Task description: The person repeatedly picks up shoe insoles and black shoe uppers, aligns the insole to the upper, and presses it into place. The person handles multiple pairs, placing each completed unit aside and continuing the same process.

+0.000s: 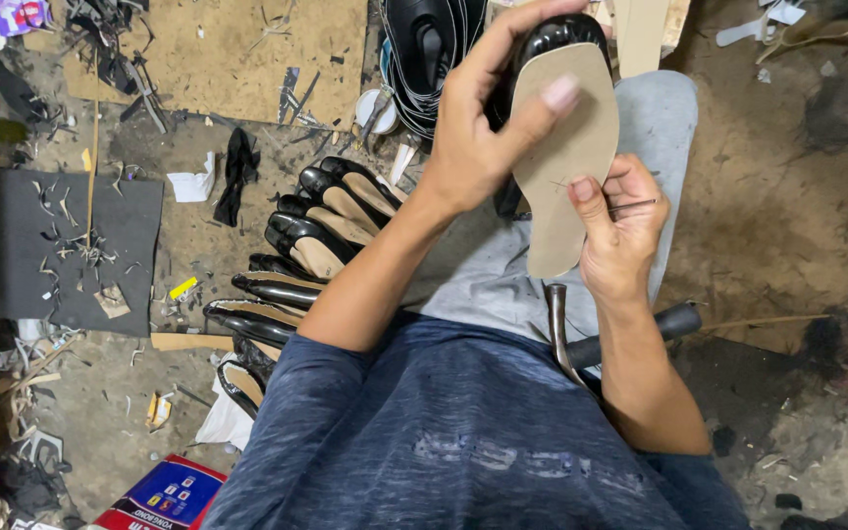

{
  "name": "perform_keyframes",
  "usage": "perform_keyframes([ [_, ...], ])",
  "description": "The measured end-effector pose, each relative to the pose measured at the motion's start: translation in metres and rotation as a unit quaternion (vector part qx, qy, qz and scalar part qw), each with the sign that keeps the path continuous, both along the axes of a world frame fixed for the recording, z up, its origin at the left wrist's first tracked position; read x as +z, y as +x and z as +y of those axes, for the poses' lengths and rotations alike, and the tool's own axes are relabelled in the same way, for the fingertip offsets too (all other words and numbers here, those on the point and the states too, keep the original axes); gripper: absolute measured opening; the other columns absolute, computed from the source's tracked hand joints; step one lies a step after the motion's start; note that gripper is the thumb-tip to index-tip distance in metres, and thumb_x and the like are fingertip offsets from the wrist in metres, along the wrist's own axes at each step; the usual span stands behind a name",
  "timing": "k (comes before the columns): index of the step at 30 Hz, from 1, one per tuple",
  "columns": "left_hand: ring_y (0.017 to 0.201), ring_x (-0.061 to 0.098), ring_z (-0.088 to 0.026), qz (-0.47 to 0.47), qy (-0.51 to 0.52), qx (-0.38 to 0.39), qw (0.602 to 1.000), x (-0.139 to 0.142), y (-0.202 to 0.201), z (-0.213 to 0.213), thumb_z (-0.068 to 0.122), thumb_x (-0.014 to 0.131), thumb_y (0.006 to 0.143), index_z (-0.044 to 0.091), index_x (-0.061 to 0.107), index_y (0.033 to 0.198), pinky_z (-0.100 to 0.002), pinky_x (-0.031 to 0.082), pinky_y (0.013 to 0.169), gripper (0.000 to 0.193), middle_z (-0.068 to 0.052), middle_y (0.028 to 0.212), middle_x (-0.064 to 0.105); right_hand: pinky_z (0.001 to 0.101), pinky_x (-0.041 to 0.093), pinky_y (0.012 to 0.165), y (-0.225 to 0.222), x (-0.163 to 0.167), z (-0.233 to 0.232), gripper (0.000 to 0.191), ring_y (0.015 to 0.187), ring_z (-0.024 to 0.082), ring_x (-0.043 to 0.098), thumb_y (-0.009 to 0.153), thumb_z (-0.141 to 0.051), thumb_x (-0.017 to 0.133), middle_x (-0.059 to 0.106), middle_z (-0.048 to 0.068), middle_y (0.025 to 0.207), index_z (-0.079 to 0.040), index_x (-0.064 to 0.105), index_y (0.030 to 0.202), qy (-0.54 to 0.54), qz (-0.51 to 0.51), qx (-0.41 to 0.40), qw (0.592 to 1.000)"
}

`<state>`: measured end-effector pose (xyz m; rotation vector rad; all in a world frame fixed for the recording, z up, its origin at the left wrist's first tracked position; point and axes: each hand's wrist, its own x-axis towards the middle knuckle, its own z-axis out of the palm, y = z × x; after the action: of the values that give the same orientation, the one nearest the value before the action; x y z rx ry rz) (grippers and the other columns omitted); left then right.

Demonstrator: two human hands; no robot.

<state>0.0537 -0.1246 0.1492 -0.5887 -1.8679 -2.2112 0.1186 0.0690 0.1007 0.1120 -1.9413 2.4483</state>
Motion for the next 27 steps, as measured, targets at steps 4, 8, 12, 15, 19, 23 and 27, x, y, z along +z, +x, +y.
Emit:
perform_keyframes([
  [4,0.116,0.069,-0.010,-0.028,-0.008,0.019,0.999,0.002,0.004,0.005,0.014,0.074,0.108,0.006,0.057,0.141,-0.025,0.057,0.105,0.039,-0.007,0.127,0.072,0.0178,0.048,0.078,-0.001,-0.003,-0.002,0.010,0.080,0.003,0.062,0.108,-0.008,0.072,0.071,0.001,0.098,-0.003,0.063,0.110,0.026,0.015,-0.007,1.000],
  [8,0.111,0.071,-0.010,-0.037,-0.005,0.047,0.998,-0.002,0.001,0.009,0.015,0.075,0.107,0.005,0.060,0.138,-0.025,0.059,0.101,0.036,-0.006,0.122,0.073,0.0178,0.047,0.077,-0.003,-0.006,-0.005,0.009,0.079,0.003,0.060,0.108,-0.007,0.070,0.070,0.001,0.097,-0.003,0.062,0.110,0.004,0.015,-0.004,1.000],
  [12,0.112,0.071,-0.010,-0.028,0.000,0.057,0.998,-0.005,-0.001,0.010,0.016,0.074,0.108,0.005,0.061,0.137,-0.025,0.059,0.102,0.034,-0.006,0.123,0.073,0.0173,0.046,0.077,-0.004,-0.007,-0.006,0.009,0.079,0.002,0.058,0.109,-0.006,0.069,0.068,0.000,0.097,-0.004,0.061,0.109,-0.004,0.020,-0.007,1.000],
  [15,0.112,0.071,-0.010,-0.024,0.003,0.058,0.998,-0.006,-0.002,0.010,0.017,0.073,0.109,0.005,0.061,0.137,-0.025,0.059,0.102,0.033,-0.006,0.123,0.073,0.0173,0.046,0.077,-0.006,-0.007,-0.007,0.009,0.079,0.002,0.058,0.108,-0.006,0.069,0.068,0.000,0.097,-0.004,0.061,0.109,-0.001,0.018,-0.007,1.000],
  [19,0.111,0.071,-0.010,-0.027,0.004,0.059,0.998,-0.008,-0.002,0.010,0.017,0.072,0.109,0.005,0.061,0.137,-0.025,0.059,0.102,0.032,-0.006,0.122,0.073,0.0174,0.046,0.077,-0.007,-0.006,-0.008,0.008,0.080,0.002,0.058,0.109,-0.006,0.068,0.069,0.000,0.098,-0.004,0.061,0.109,0.002,0.016,-0.003,1.000],
  [23,0.111,0.071,-0.010,-0.029,0.006,0.062,0.998,-0.008,-0.003,0.010,0.017,0.071,0.110,0.004,0.062,0.136,-0.025,0.059,0.101,0.030,-0.006,0.121,0.073,0.0190,0.047,0.080,-0.009,-0.004,-0.008,0.008,0.083,0.003,0.059,0.109,-0.007,0.068,0.069,0.000,0.097,-0.004,0.061,0.108,0.003,0.014,0.004,1.000],
  [27,0.106,0.072,-0.009,-0.040,0.008,0.067,0.997,-0.007,-0.003,0.010,0.018,0.070,0.109,0.004,0.063,0.134,-0.025,0.060,0.097,0.029,-0.006,0.116,0.075,0.0195,0.048,0.083,-0.011,-0.002,-0.009,0.009,0.085,0.004,0.060,0.108,-0.008,0.069,0.070,0.000,0.098,-0.003,0.062,0.110,0.003,0.008,0.006,1.000],
])
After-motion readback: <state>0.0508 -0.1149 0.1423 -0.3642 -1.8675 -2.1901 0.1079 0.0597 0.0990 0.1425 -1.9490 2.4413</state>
